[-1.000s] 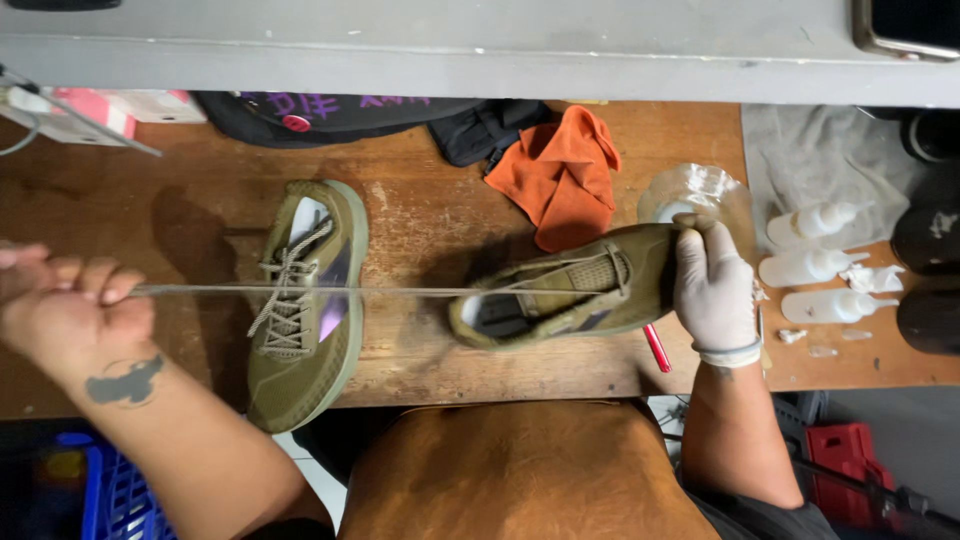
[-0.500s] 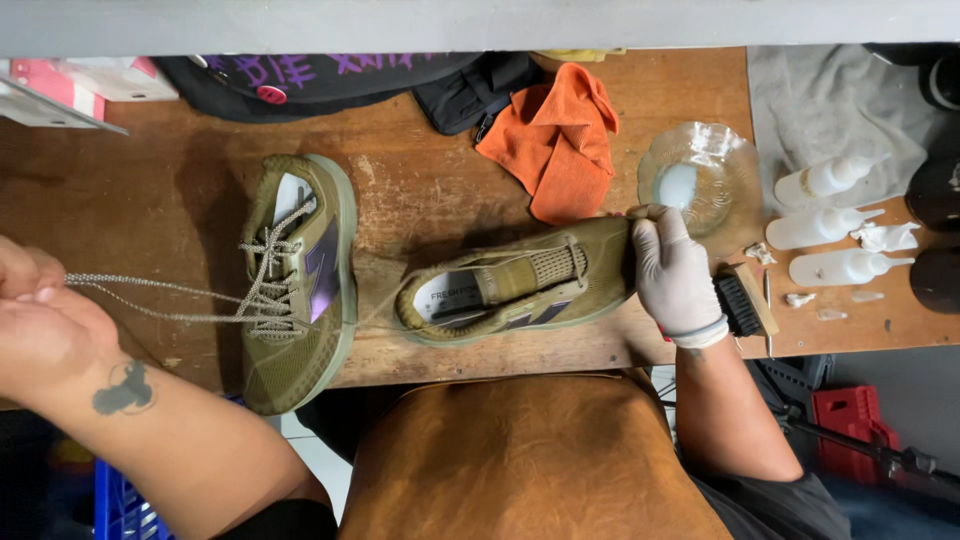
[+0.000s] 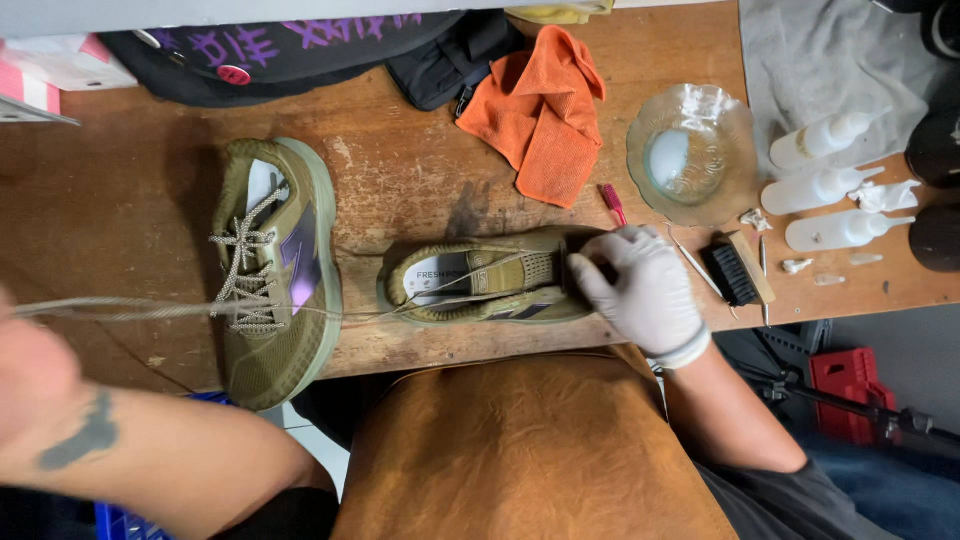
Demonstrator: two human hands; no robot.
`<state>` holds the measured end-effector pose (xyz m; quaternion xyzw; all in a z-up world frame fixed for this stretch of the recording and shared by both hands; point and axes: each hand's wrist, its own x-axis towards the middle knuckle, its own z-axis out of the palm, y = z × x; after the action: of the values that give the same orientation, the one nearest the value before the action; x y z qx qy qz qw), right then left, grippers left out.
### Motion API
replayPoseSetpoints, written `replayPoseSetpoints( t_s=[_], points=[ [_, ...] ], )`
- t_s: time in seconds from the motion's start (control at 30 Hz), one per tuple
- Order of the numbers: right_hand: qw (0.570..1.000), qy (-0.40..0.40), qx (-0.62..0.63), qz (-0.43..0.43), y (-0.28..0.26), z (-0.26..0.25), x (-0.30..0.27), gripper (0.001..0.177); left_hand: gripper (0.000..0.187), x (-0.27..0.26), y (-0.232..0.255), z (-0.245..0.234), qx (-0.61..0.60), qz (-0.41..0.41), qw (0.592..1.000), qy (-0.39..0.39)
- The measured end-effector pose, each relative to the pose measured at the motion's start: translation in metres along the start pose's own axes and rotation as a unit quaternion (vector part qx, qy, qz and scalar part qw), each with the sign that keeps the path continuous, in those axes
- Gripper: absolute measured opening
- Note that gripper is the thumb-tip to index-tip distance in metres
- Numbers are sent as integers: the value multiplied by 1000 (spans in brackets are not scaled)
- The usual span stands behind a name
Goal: The person laces a pair of olive green sneakers on a wooden workbench. They thread the laces through the eyelets, pull them tight, and tie a knot.
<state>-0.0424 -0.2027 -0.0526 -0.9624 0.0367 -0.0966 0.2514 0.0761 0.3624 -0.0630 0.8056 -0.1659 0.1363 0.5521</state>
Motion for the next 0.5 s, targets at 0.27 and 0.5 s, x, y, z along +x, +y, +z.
replayPoseSetpoints(
  t_s=[0.27, 0.5],
  points=[
    [993, 15, -105, -52, 5, 29, 3, 20, 16, 42, 165, 231, 49, 143, 978, -144],
    [981, 45, -183, -40, 10, 41, -1, 12, 17, 60, 180, 270, 227, 160, 882, -381]
  ],
)
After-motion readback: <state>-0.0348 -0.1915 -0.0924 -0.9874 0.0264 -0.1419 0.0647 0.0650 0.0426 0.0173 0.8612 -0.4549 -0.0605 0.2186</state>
